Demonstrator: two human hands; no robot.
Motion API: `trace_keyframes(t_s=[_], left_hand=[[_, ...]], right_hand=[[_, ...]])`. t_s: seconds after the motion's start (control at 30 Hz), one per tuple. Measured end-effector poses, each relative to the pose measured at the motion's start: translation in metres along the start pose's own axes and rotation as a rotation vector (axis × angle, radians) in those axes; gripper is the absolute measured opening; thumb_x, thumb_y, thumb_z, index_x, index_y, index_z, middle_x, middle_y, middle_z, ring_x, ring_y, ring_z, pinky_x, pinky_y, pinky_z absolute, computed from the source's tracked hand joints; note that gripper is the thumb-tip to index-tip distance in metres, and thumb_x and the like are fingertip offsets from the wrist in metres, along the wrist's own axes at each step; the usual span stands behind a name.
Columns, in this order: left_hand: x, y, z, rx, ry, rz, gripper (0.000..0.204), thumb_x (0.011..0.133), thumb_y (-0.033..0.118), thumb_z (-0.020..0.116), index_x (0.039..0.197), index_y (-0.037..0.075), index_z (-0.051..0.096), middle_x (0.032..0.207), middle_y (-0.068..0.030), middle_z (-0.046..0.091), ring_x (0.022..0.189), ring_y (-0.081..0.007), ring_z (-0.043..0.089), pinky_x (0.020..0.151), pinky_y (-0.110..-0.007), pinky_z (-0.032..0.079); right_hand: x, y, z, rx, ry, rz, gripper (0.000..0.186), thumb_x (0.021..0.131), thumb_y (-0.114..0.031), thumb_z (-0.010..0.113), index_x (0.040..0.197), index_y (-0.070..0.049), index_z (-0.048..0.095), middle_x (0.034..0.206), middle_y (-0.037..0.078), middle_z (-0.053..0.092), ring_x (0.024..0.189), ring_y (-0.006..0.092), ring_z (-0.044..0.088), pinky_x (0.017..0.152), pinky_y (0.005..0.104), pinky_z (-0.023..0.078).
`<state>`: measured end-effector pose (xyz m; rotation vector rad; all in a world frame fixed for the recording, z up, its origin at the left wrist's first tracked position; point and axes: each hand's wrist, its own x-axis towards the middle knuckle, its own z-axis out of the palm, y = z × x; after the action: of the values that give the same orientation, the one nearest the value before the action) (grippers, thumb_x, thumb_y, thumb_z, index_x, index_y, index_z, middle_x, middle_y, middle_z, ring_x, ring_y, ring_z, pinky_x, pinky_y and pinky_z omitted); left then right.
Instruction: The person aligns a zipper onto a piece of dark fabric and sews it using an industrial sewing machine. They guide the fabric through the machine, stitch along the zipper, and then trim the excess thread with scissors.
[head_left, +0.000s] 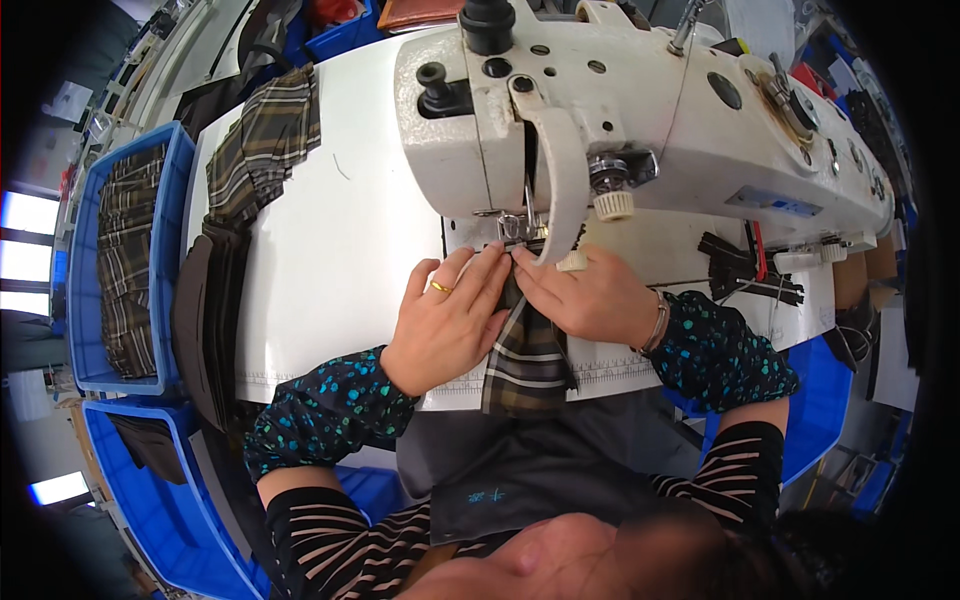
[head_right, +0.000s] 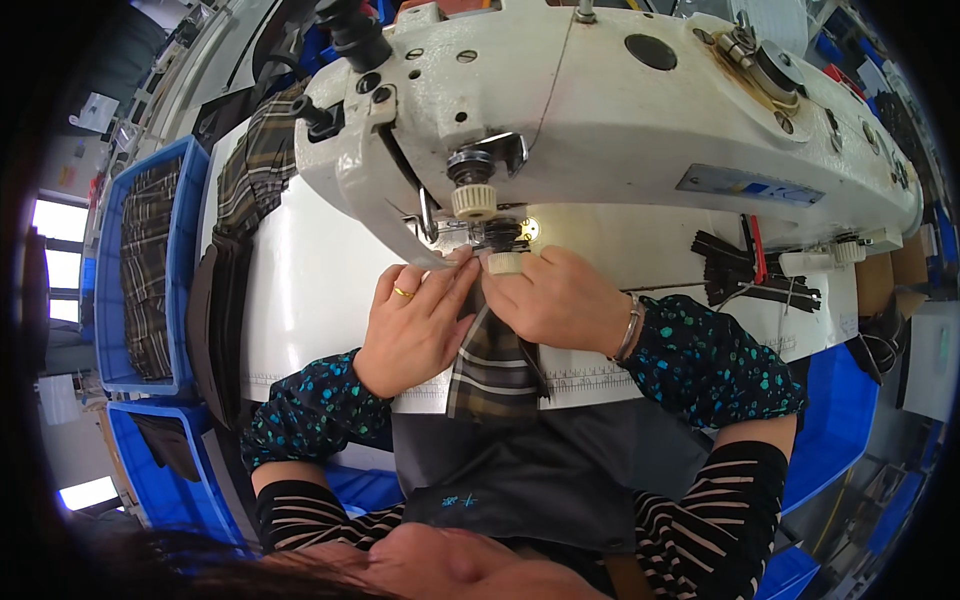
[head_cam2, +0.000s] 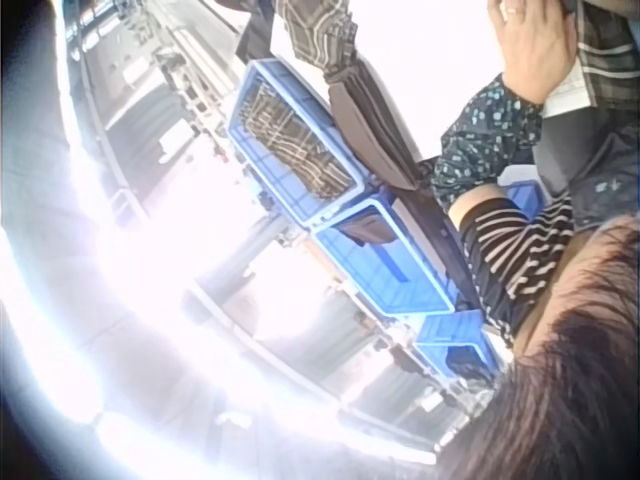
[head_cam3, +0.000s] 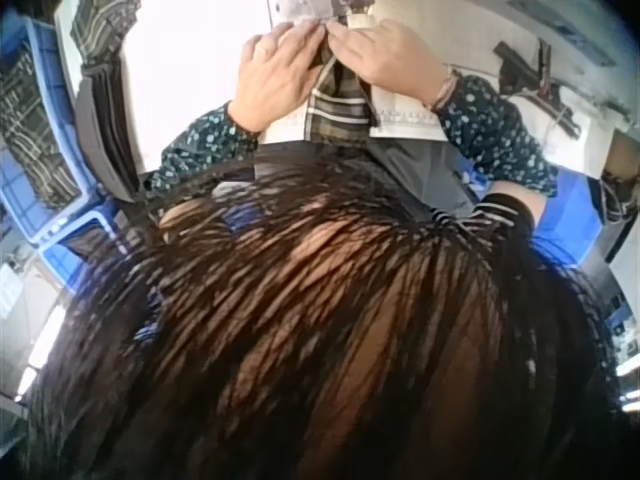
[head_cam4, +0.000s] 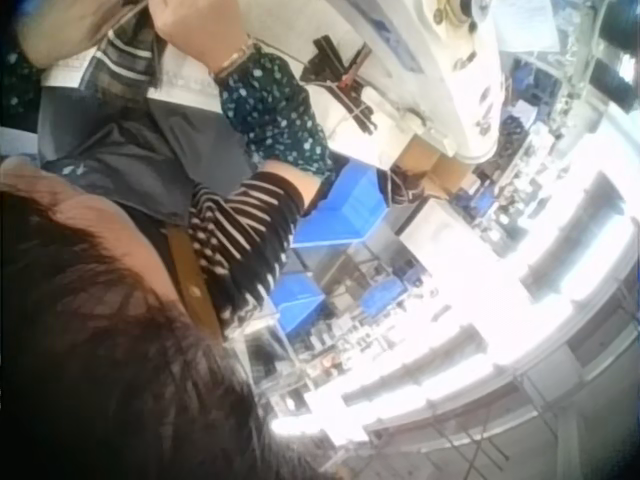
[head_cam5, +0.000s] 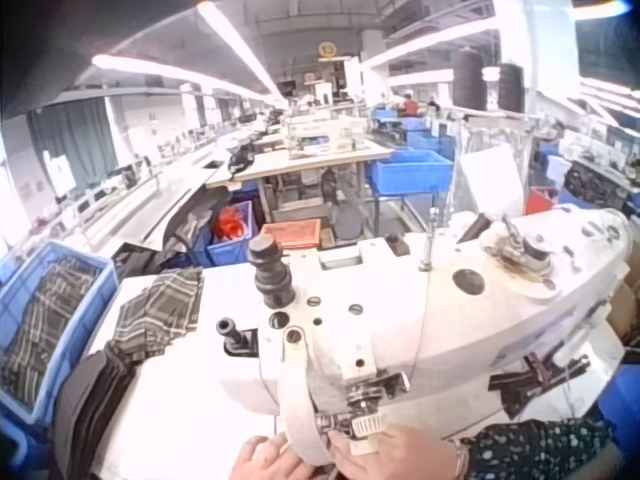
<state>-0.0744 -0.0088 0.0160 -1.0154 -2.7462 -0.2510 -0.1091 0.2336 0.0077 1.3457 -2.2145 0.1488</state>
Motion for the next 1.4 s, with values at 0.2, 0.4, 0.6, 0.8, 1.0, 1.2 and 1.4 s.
trace_keyframes(t_s=[0.2,0.4,0.6,0.8,1.0,1.2,1.4], left_hand=[[0.003,-0.001,0.0,-0.009,-0.007,-0.004,0.07,0.087,0.027,0.074,0.151,0.006,0.055,0.151,-0.0061,0.059,0.109,-0.0284,0.056,0.104,-0.044,0.041],[0.004,0.0,-0.002,-0.017,-0.025,-0.02,0.07,0.087,0.025,0.074,0.151,0.006,0.054,0.148,-0.0056,0.06,0.11,-0.0295,0.056,0.104,-0.045,0.041],[0.006,-0.003,0.0,-0.014,-0.013,0.013,0.068,0.086,0.024,0.074,0.15,0.007,0.056,0.149,-0.0053,0.059,0.114,-0.0302,0.056,0.104,-0.045,0.041],[0.017,-0.013,0.004,0.017,0.02,-0.022,0.055,0.092,0.026,0.068,0.142,0.003,0.062,0.148,-0.0072,0.059,0.125,-0.0276,0.055,0.104,-0.046,0.042],[0.02,-0.012,0.006,-0.011,0.034,-0.061,0.057,0.091,0.019,0.07,0.146,0.007,0.059,0.144,-0.0062,0.062,0.128,-0.0302,0.056,0.104,-0.047,0.042],[-0.019,0.011,-0.004,-0.108,0.023,0.017,0.043,0.083,0.008,0.069,0.125,0.004,0.071,0.137,-0.009,0.067,0.13,-0.0317,0.058,0.108,-0.047,0.042],[-0.06,0.046,-0.02,-0.515,0.048,-0.155,0.03,0.082,0.024,0.079,0.105,0.006,0.072,0.121,-0.0078,0.07,0.124,-0.0318,0.06,0.106,-0.05,0.04]], right_hand=[[-0.001,0.0,0.003,0.062,0.015,0.01,0.018,0.081,-0.016,0.066,0.095,-0.006,0.069,0.079,-0.001,0.06,0.074,0.0149,0.061,0.064,0.0302,0.047],[0.001,-0.003,0.003,0.078,0.005,0.042,0.017,0.081,-0.015,0.065,0.094,-0.006,0.068,0.082,0.0,0.062,0.078,0.0168,0.063,0.067,0.032,0.049],[0.002,-0.002,0.003,0.048,0.002,0.051,0.018,0.08,-0.014,0.067,0.096,-0.004,0.069,0.086,0.003,0.066,0.079,0.0189,0.064,0.069,0.0332,0.051],[-0.003,0.006,0.022,0.047,-0.016,0.163,0.021,0.085,-0.011,0.069,0.106,-0.01,0.073,0.087,0.002,0.067,0.078,0.0198,0.064,0.069,0.034,0.052],[-0.002,0.015,0.025,0.107,-0.004,0.15,0.025,0.088,-0.011,0.068,0.113,-0.013,0.073,0.097,0.002,0.07,0.086,0.0206,0.066,0.073,0.0357,0.054],[-0.001,0.012,0.011,0.216,-0.071,0.036,0.038,0.094,-0.016,0.062,0.131,-0.019,0.068,0.12,0.001,0.071,0.123,0.0224,0.065,0.103,0.0395,0.049],[-0.001,-0.009,-0.01,0.363,-0.183,-0.027,0.046,0.094,-0.016,0.058,0.14,-0.016,0.064,0.125,0.007,0.066,0.128,0.0262,0.061,0.117,0.05,0.044]])
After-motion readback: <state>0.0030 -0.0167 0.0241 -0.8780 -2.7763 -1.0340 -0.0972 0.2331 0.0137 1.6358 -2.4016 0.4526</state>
